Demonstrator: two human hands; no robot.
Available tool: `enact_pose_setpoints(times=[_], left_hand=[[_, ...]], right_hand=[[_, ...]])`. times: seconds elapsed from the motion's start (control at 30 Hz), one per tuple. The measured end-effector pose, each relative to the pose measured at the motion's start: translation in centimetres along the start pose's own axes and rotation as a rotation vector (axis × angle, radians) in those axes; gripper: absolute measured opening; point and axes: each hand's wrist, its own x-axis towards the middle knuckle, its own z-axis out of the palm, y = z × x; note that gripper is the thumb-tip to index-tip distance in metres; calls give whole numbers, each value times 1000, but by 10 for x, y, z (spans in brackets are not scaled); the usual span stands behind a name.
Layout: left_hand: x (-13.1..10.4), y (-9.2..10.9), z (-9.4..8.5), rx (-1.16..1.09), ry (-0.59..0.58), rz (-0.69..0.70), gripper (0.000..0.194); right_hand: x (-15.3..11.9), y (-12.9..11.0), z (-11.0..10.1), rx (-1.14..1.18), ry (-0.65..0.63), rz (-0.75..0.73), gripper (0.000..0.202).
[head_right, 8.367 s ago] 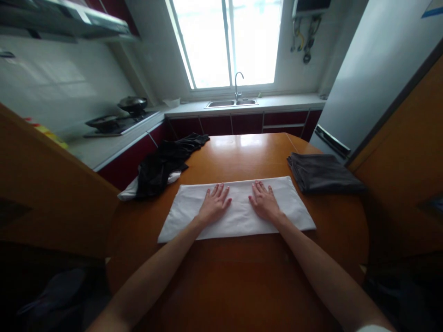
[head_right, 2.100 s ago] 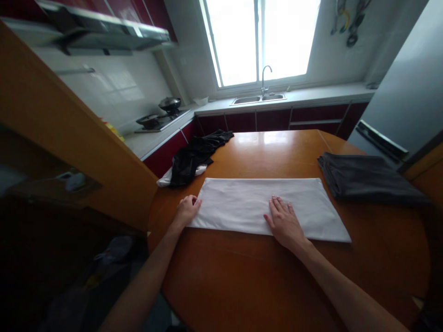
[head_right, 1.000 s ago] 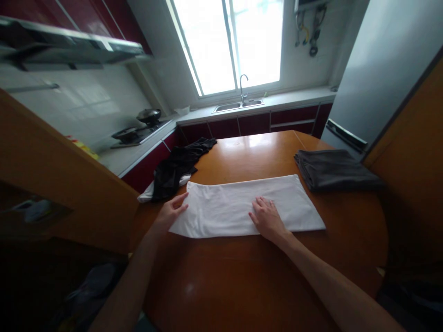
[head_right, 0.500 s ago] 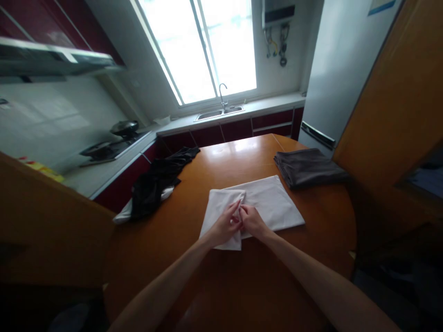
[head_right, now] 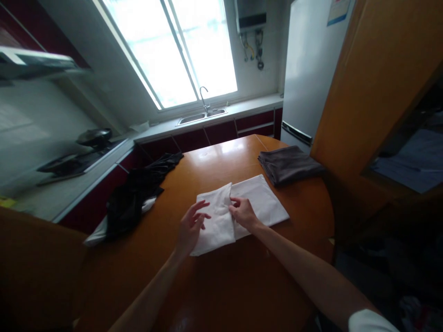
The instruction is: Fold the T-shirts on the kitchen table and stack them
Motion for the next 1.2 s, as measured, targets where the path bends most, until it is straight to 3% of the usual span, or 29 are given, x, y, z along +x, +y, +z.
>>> enact_pose_setpoints(times=[0.07, 0.13, 0.27, 0.4, 0.7, 0.9, 1.2], left_hand=[[3, -4, -8, 123, 83, 99, 28], [3, -11, -10, 235, 57, 208, 22], [-4, -22, 2, 406, -169, 348, 28], [-12, -24, 17, 550, -339, 405, 33], [-13, -28, 20, 647, -457, 383, 39], [-12, -31, 21, 655, -478, 386, 41], [-13, -31, 20, 679, -515, 382, 43]], right_hand=[[6, -13, -20, 66, 16, 12, 56], [11, -24, -46, 98, 42, -11, 55], [24, -31, -101, 53, 165, -33, 51], [38, -21, -134, -99, 265, 52, 41], [44, -3, -154, -183, 207, 109, 31], [44, -5, -157, -200, 200, 75, 38], [42, -2, -159, -528, 262, -2, 32]])
